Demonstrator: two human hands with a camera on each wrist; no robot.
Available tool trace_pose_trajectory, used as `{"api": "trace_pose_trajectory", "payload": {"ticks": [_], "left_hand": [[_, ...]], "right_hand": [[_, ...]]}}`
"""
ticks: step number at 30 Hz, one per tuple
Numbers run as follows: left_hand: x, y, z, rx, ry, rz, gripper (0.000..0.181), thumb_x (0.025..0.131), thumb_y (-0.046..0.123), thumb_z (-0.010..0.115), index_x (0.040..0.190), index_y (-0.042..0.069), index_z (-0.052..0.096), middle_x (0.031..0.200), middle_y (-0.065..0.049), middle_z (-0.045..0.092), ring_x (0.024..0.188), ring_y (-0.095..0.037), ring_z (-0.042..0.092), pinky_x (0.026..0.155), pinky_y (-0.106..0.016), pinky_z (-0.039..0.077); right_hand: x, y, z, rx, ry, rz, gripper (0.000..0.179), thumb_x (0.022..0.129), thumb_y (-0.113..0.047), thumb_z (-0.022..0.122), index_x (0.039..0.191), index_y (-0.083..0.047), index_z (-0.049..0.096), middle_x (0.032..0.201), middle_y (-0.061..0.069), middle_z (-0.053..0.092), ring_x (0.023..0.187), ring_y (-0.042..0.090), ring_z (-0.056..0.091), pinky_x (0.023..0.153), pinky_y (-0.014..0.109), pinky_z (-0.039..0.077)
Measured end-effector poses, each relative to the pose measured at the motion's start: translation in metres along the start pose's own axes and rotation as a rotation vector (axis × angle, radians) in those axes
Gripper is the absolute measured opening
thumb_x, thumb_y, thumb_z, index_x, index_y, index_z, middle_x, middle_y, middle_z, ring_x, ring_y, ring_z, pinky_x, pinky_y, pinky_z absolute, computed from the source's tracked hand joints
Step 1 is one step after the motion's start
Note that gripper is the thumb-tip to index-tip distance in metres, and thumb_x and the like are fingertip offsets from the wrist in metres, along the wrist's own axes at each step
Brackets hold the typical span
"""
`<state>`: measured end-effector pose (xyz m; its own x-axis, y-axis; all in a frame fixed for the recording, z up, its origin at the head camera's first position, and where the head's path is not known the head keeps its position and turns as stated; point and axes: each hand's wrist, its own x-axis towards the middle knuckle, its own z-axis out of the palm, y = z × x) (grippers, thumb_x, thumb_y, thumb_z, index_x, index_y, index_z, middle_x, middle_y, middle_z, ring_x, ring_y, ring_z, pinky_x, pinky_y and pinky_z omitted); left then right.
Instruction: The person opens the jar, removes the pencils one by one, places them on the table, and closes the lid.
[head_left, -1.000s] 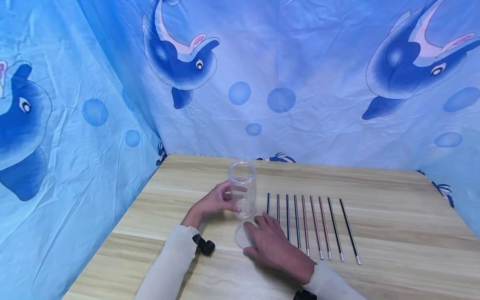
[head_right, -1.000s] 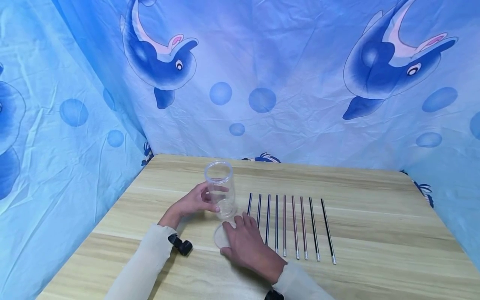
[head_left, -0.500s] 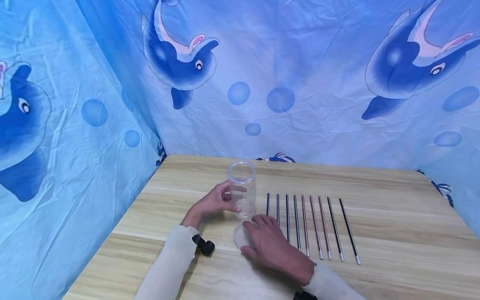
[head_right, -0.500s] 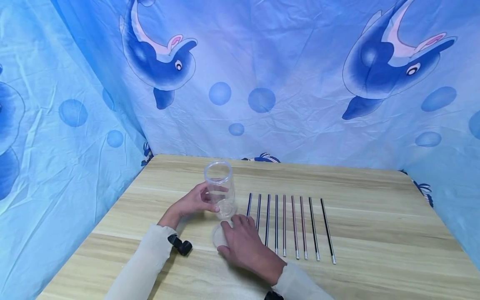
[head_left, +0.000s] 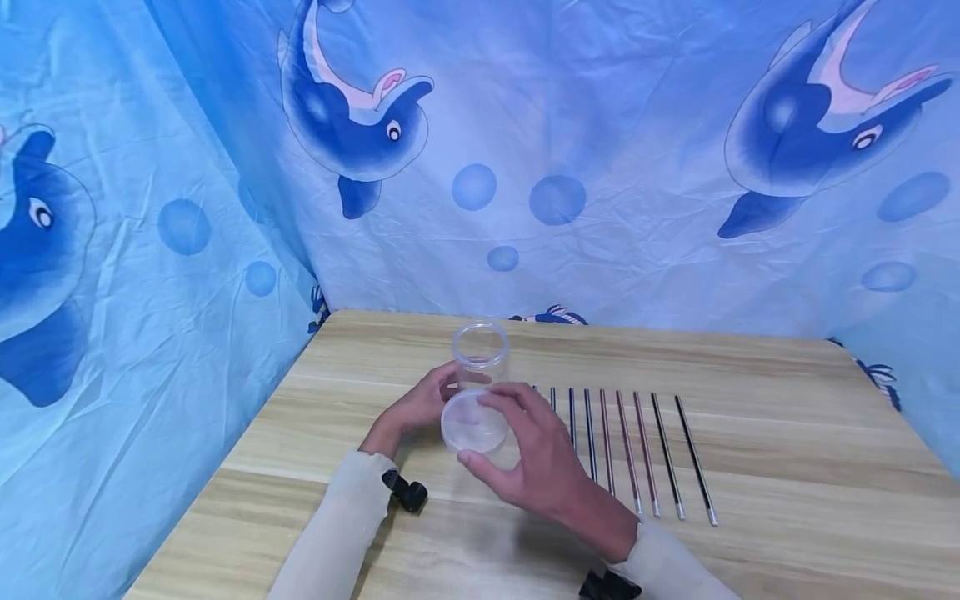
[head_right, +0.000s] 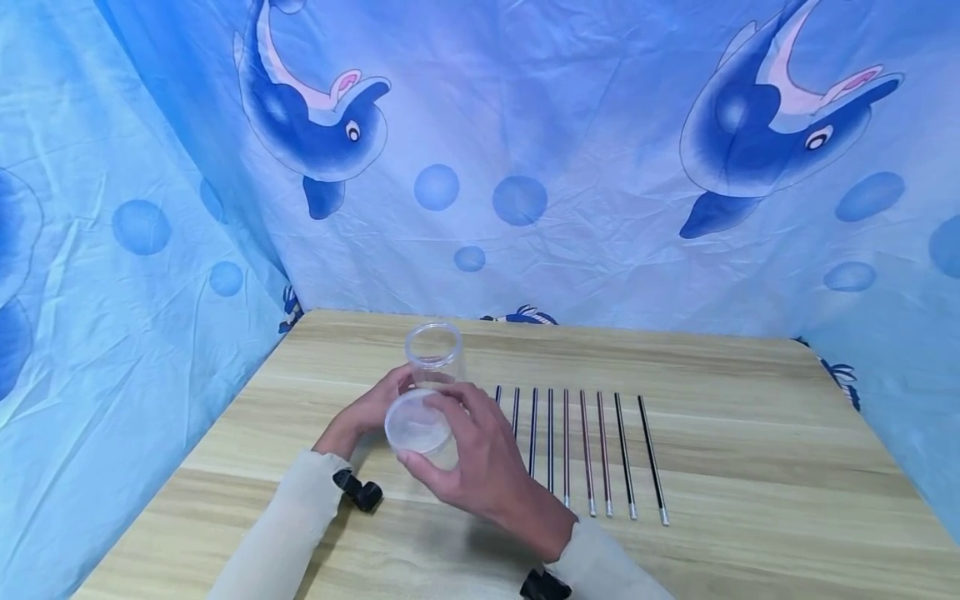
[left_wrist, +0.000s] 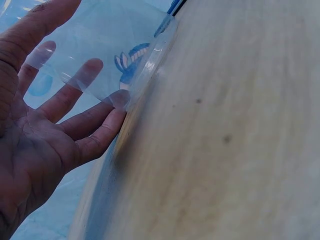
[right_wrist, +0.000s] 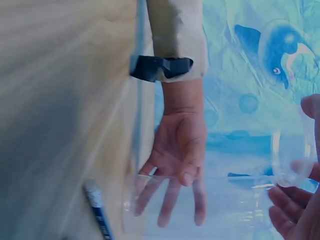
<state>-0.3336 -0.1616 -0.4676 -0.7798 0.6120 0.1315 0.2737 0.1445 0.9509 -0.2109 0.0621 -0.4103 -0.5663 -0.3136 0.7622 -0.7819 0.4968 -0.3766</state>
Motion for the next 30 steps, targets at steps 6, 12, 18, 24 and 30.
{"api": "trace_pose_trajectory", "payload": {"ticks": [6, 12, 18, 24, 30], "left_hand": [[0.004, 0.000, -0.002, -0.012, 0.009, -0.010, 0.086, 0.077, -0.002, 0.083, 0.151, 0.016, 0.042, 0.141, -0.010, 0.053, 0.128, -0.030, 0.053, 0.103, -0.045, 0.046], [0.003, 0.003, 0.001, -0.009, 0.020, -0.095, 0.088, 0.077, 0.003, 0.085, 0.151, 0.023, 0.041, 0.144, -0.005, 0.050, 0.129, -0.032, 0.053, 0.105, -0.047, 0.045], [0.001, 0.005, 0.001, -0.016, 0.027, -0.106, 0.086, 0.077, 0.003, 0.084, 0.150, 0.020, 0.041, 0.145, -0.007, 0.047, 0.130, -0.035, 0.051, 0.105, -0.049, 0.044], [0.002, 0.005, 0.001, -0.018, 0.021, -0.102, 0.085, 0.076, 0.004, 0.085, 0.148, 0.022, 0.044, 0.147, -0.006, 0.046, 0.129, -0.033, 0.051, 0.104, -0.047, 0.045], [0.002, 0.005, 0.001, -0.033, 0.011, -0.106, 0.089, 0.076, 0.004, 0.086, 0.150, 0.025, 0.041, 0.149, -0.006, 0.043, 0.129, -0.034, 0.051, 0.103, -0.045, 0.047]], "right_hand": [[0.022, 0.004, -0.001, -0.007, 0.178, 0.057, 0.057, 0.080, -0.036, 0.080, 0.124, -0.003, 0.063, 0.123, 0.014, 0.059, 0.108, 0.029, 0.059, 0.081, 0.048, 0.053], [0.040, 0.011, 0.006, -0.030, 0.216, 0.216, 0.058, 0.080, -0.035, 0.082, 0.126, -0.004, 0.062, 0.126, 0.013, 0.057, 0.111, 0.030, 0.057, 0.083, 0.049, 0.052], [0.048, 0.017, 0.018, -0.002, 0.191, 0.273, 0.057, 0.082, -0.035, 0.081, 0.126, -0.004, 0.063, 0.127, 0.013, 0.056, 0.113, 0.030, 0.056, 0.086, 0.049, 0.051], [0.054, 0.022, 0.024, 0.008, 0.192, 0.305, 0.058, 0.082, -0.035, 0.082, 0.127, -0.004, 0.062, 0.131, 0.014, 0.054, 0.114, 0.030, 0.056, 0.083, 0.047, 0.054], [0.058, 0.024, 0.027, 0.021, 0.192, 0.333, 0.060, 0.082, -0.034, 0.082, 0.129, -0.003, 0.062, 0.132, 0.015, 0.054, 0.115, 0.032, 0.057, 0.084, 0.048, 0.055]]}}
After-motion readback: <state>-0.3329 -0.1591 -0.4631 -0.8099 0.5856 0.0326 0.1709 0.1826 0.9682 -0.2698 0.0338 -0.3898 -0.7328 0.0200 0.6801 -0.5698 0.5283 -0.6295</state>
